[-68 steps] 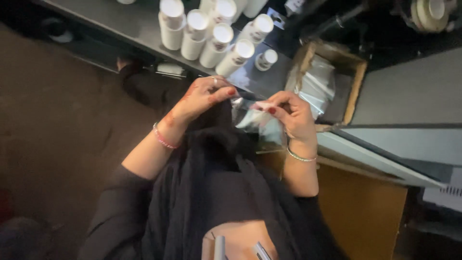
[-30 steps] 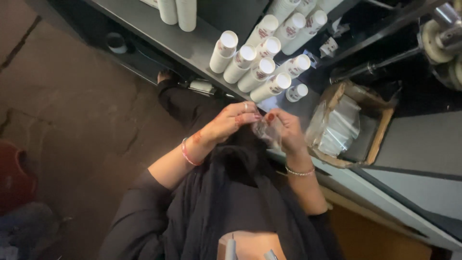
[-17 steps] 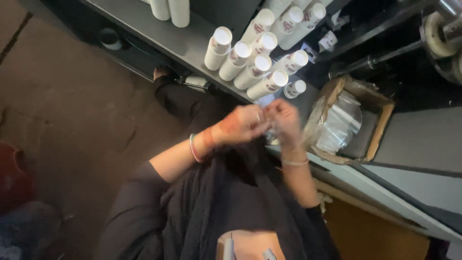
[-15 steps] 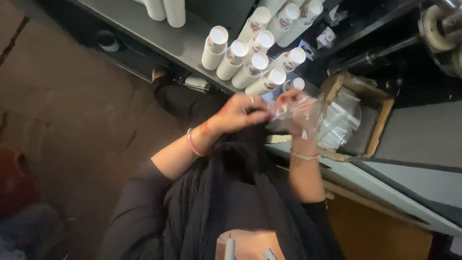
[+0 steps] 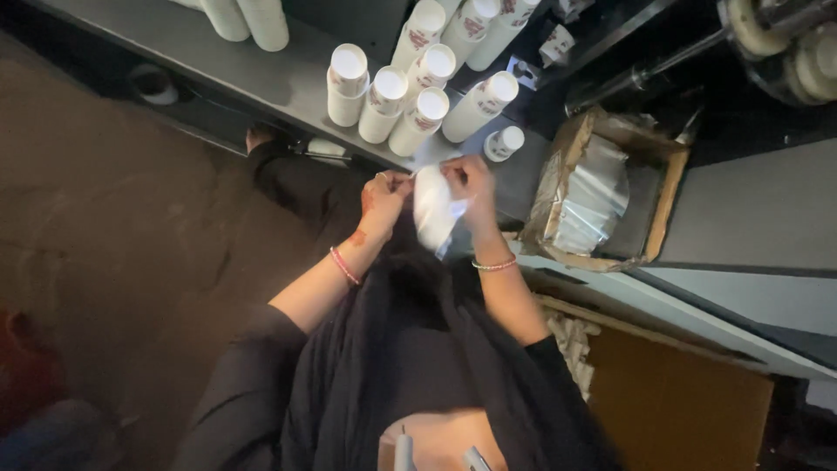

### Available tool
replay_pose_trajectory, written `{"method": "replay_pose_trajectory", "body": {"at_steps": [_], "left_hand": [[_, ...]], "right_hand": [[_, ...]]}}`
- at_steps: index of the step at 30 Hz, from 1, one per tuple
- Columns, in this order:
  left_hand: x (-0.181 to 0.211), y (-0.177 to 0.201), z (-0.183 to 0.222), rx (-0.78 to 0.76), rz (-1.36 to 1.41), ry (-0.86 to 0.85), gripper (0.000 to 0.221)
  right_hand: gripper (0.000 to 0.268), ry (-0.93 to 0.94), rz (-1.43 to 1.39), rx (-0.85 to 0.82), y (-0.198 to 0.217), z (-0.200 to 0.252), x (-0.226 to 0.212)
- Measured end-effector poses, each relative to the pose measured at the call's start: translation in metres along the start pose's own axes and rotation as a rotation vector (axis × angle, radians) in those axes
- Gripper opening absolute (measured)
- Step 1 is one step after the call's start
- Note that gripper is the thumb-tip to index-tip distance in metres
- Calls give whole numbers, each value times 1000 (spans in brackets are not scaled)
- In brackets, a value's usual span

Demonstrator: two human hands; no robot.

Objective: Packing stacks of paper cups into plastic sleeves and organizing them in a workspace.

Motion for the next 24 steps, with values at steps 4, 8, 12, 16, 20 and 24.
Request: {"method": "replay_pose_trajectory", "body": {"at_steps": [4, 8, 12, 16, 20, 24], "left_hand": [[29, -16, 11, 32, -226, -377, 14], [127, -50, 56, -257, 178, -476, 14], [131, -46, 78, -303, -46, -425, 15], [118, -46, 98, -795, 41, 2, 29], [128, -46, 109, -792, -223, -192, 33], [148, -63, 115, -707, -753, -411, 24]], "right_hand": [[8, -20, -388, -121, 28, -8, -62], [5, 102, -396, -206, 59, 8, -139], [6, 181, -218, -279, 76, 26, -188], [10, 465, -27, -68, 109, 20, -203], [19, 561, 86, -98, 112, 31, -203], [26, 505, -71, -419, 103, 58, -160]]}}
Point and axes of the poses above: each hand's wrist, its own z-axis away from the middle knuckle, its own y-axis out of the back of the hand, x = y × z, the point moved 4 cm from there along -z, towards the middle knuckle, and after that the axes turned 2 degrees about -x, right-handed, at the moved point
